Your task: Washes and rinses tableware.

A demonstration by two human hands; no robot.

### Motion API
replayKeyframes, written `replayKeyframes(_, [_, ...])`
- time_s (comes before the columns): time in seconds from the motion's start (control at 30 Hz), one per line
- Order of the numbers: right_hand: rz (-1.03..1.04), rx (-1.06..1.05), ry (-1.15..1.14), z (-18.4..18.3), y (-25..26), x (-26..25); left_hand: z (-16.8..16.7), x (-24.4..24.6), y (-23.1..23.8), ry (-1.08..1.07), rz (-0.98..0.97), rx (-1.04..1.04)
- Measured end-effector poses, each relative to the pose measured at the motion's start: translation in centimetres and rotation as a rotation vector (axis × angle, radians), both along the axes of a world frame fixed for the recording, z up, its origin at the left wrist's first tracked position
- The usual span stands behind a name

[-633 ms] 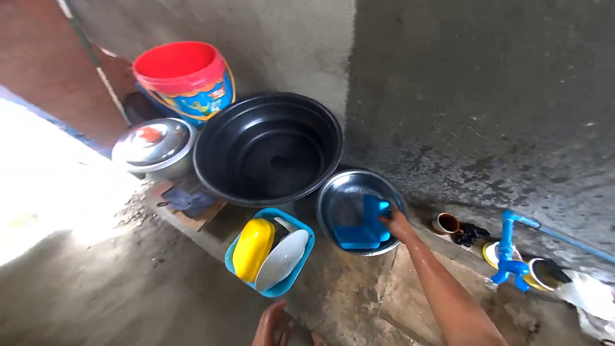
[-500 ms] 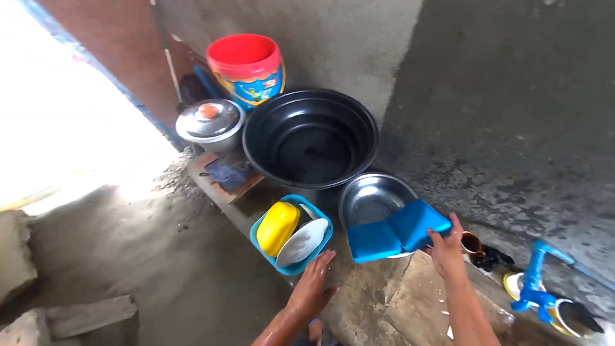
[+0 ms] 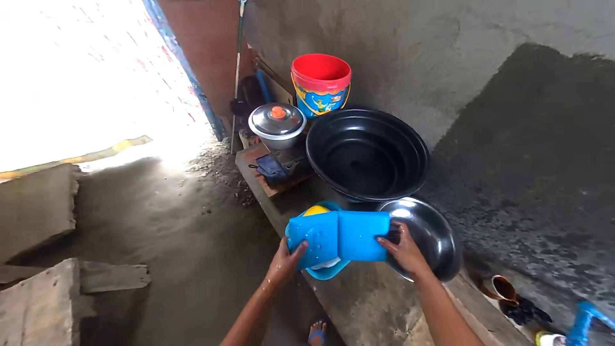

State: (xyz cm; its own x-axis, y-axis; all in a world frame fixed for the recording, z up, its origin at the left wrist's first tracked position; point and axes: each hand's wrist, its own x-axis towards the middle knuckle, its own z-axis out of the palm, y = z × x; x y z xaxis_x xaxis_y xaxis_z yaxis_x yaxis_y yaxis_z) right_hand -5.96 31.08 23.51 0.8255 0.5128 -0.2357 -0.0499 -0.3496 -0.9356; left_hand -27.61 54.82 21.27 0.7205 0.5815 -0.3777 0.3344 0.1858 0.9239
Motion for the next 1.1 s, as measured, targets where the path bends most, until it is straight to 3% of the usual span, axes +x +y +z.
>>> replayKeyframes(0.07, [0.024,-0.11,0.019,-0.5,3.4,0.8,-0.7,1.0,2.4,0.163,0.082,-0.1])
replayKeyframes(0.2, [0.021,-0.249,0.118,-1.0,7.6,2.8,-3.2,2.3,5.6,0.271,0.108,-0.262])
replayKeyframes(0.37, [0.047,-0.389,0.277,-2.6,10.0,3.8,-7.7,4.4,7.6,0.446,0.001,-0.169])
replayKeyframes(0.47, [0.057,-0.468,0.312,-3.0,11.1,4.0,-8.3,5.0,7.3,0.443,0.019,-0.198])
replayKeyframes(0.57, [0.088,-0.54,0.195,-3.5,12.1,4.6,-7.9,4.8,6.7,0.429,0.034,-0.241])
replayKeyframes(0.83, [0.177,-0.567,0.165,-6.3,13.8,7.8,-7.7,5.1,6.2,0.41,0.064,-0.266])
replayKeyframes(0.97, [0.394,-0.607,0.115,-6.3,13.6,8.4,-7.3,4.1,5.4,0.408,0.021,-0.154])
replayKeyframes(1.1, [0.463,-0.545,0.189,-6.8,11.6,9.0,-9.0,1.3,1.8,0.301,-0.061,-0.033])
